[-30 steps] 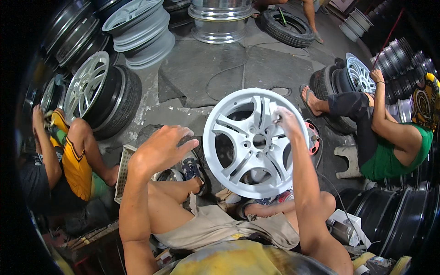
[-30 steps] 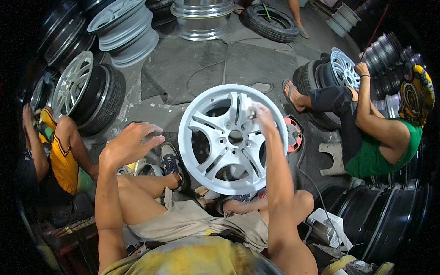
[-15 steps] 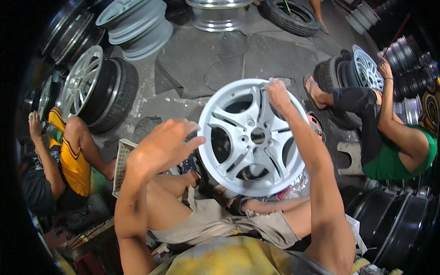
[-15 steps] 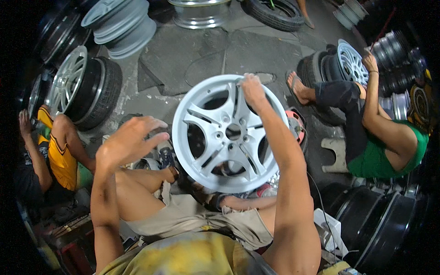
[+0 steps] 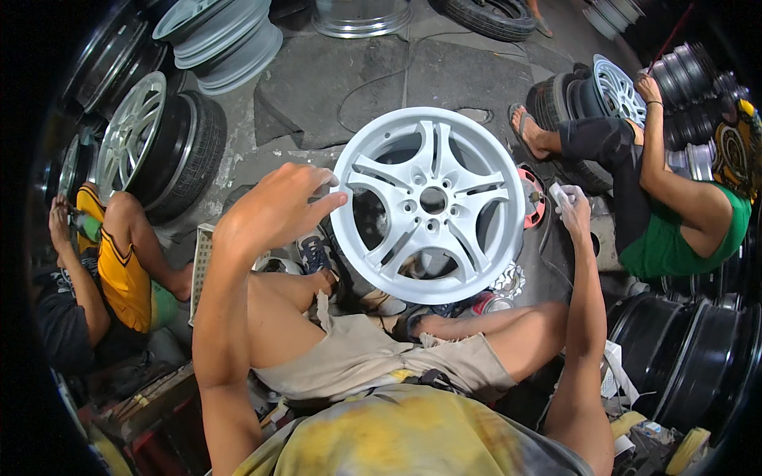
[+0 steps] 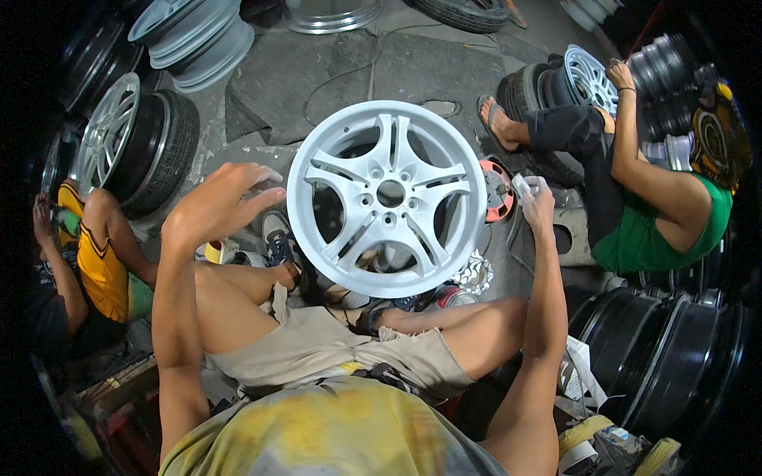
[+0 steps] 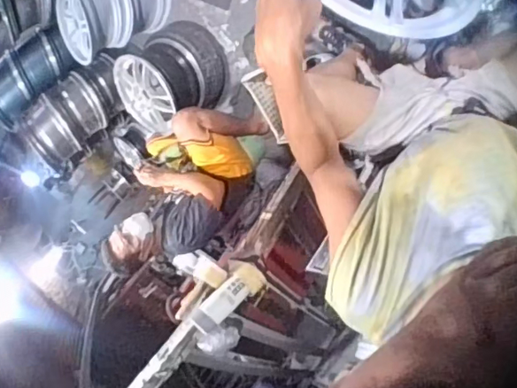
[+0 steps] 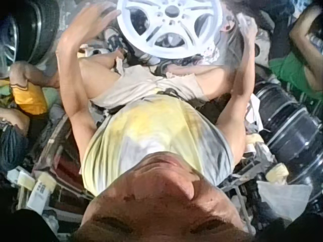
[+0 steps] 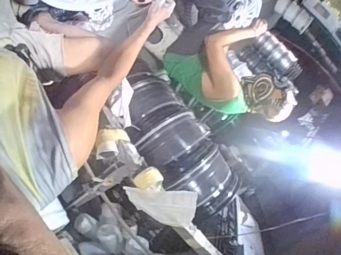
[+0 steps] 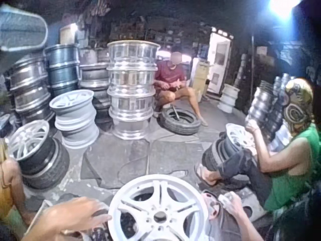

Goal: The person sits on the floor and uses a cloth to wipe and clean the surface of a silver car wheel rim. They rotate the rim to access different sections and continue wiping the spokes and outer edge.

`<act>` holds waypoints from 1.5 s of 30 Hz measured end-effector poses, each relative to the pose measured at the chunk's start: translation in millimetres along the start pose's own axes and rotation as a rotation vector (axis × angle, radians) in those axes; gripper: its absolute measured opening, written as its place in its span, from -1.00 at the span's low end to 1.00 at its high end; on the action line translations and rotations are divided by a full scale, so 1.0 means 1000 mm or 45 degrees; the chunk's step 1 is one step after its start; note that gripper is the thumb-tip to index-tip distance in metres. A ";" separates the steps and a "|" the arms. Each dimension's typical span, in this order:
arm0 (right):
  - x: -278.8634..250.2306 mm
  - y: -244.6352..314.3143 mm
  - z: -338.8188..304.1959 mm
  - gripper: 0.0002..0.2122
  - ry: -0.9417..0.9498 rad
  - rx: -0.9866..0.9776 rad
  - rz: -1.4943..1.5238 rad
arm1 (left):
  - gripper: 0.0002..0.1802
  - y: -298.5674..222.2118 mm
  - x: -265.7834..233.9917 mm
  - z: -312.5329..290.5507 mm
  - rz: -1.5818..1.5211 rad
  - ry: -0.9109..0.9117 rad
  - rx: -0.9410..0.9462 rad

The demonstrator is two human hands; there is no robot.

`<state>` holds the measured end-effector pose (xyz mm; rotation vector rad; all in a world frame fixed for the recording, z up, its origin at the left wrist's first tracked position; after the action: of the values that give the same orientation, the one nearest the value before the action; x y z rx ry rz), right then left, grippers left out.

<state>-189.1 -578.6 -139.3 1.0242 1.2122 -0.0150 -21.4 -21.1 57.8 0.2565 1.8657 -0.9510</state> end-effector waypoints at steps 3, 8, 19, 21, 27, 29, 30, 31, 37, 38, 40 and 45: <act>0.002 0.001 -0.027 -0.71 0.031 0.141 0.059 | -0.53 0.007 0.007 0.010 0.042 0.087 -0.081; 0.011 0.017 -0.030 -0.71 0.058 -0.163 -0.160 | -0.54 0.014 0.015 0.020 0.012 0.195 -0.223; 0.023 0.037 -0.044 -0.72 0.061 -0.373 -0.257 | -0.55 0.011 0.018 0.020 0.038 0.180 -0.144; 0.022 0.034 -0.044 -0.73 0.049 -0.398 -0.230 | -0.54 0.017 0.015 0.025 0.021 0.195 -0.191; 0.027 0.049 -0.048 -0.74 0.151 -0.320 -0.204 | -0.52 0.028 0.021 0.028 0.039 0.171 -0.178; 0.030 0.037 -0.040 -0.73 0.090 -0.430 -0.263 | -0.51 0.029 0.023 0.032 0.022 0.138 -0.107; 0.030 0.040 -0.041 -0.73 0.072 -0.449 -0.240 | -0.52 0.027 0.022 0.032 0.035 0.159 -0.130; 0.031 0.042 -0.042 -0.73 0.054 -0.467 -0.219 | -0.52 0.023 0.019 0.032 0.048 0.180 -0.153; 0.029 0.059 -0.048 -0.72 0.089 -0.370 -0.061 | -0.54 0.023 0.019 0.035 0.059 0.192 -0.163; 0.028 0.057 -0.047 -0.72 0.074 -0.379 -0.036 | -0.55 0.023 0.019 0.035 0.062 0.167 -0.118; 0.029 0.056 -0.046 -0.72 0.088 -0.360 0.028 | -0.55 0.021 0.020 0.036 0.070 0.155 -0.086; 0.041 0.070 -0.055 -0.75 0.182 -0.296 0.271 | -0.56 0.020 0.019 0.036 0.090 0.149 -0.122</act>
<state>-177.8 -482.0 -125.4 0.9559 1.1967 0.3630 4.7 -37.9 24.1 0.3237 1.9895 -0.8116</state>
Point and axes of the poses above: each hand's wrist, its own z-axis towards the middle knuckle, its own x-axis out of the palm, y = z × x, the point moved 3 cm from there along z, towards the middle knuckle, and after that the axes turned 1 degree about x, right-handed, at the moved point
